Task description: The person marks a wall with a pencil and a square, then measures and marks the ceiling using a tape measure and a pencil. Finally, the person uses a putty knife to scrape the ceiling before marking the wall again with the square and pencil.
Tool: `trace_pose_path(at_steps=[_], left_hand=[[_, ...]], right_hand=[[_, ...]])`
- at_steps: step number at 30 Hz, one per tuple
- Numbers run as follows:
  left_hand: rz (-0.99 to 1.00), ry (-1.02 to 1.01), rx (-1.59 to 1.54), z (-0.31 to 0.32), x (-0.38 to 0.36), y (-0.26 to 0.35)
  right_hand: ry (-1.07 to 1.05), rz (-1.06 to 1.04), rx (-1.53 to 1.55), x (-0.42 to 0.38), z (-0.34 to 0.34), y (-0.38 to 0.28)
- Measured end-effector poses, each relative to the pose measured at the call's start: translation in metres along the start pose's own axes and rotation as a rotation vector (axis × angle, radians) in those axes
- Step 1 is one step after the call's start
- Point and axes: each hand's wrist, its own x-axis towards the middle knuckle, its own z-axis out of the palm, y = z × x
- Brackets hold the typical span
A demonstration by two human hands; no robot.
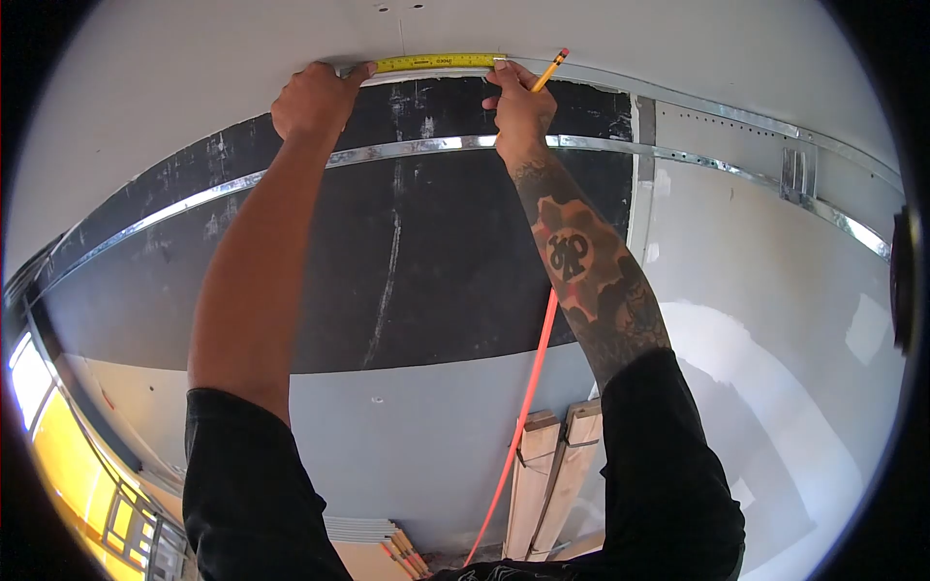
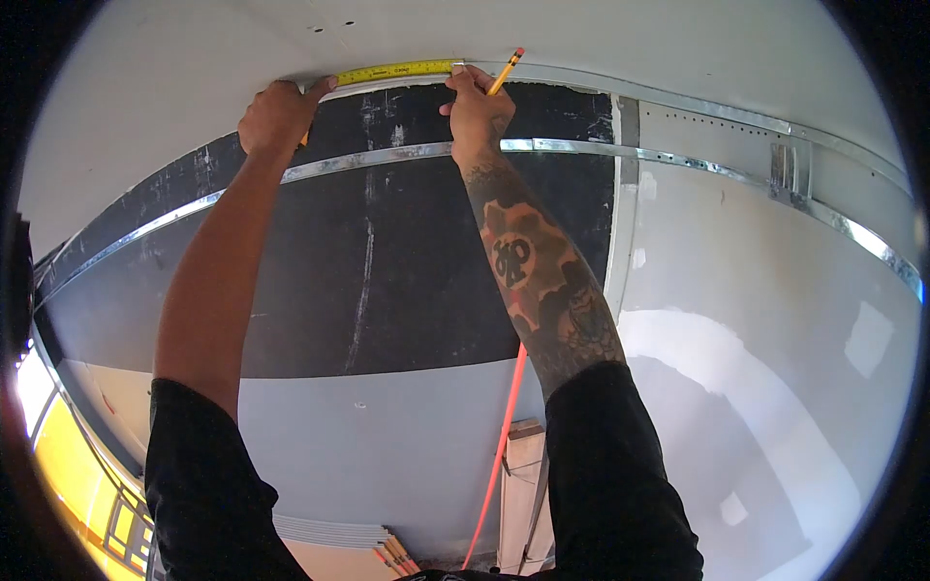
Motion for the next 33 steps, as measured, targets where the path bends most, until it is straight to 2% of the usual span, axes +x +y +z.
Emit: trace_pose_path(at_steps=[2,4,5,7,10,16,23,26,28,32,33], left_hand=[[0.004,0.027,0.011,0.007,0.004,-0.002],[-0.006,0.163,0.072,0.013,0.006,-0.002],[-0.004,0.162,0.068,0.014,0.009,-0.004],[-0.011,-0.022,-0.03,0.003,0.006,-0.004],[0.007,0.043,0.028,0.005,0.006,-0.003],[0.0,-0.004,0.041,0.001,0.005,0.002],[0.035,0.037,0.103,0.003,0.007,0.0],[0.033,-0.034,0.076,0.0,0.007,-0.001],[0.055,0.074,0.101,0.006,0.008,-0.002],[0.077,0.118,0.055,0.009,0.008,-0.004],[0.065,0.069,0.044,0.005,0.007,-0.003]], right_hand=[[0.001,0.004,0.004,0.0,0.001,0.0],[-0.013,-0.018,0.019,0.001,0.0,0.001],[-0.011,-0.021,0.017,0.002,0.0,0.001],[-0.006,0.009,-0.014,0.001,-0.001,-0.001],[-0.031,-0.034,0.012,0.001,0.0,0.001],[-0.023,-0.039,0.048,0.004,0.001,0.003],[-0.048,-0.018,0.034,0.002,-0.001,-0.001],[-0.034,-0.009,0.036,0.002,0.001,-0.001],[-0.017,-0.012,0.039,0.001,0.003,-0.002],[0.024,-0.013,0.062,0.002,0.005,0.001],[0.034,-0.01,0.073,0.004,0.005,0.003]])
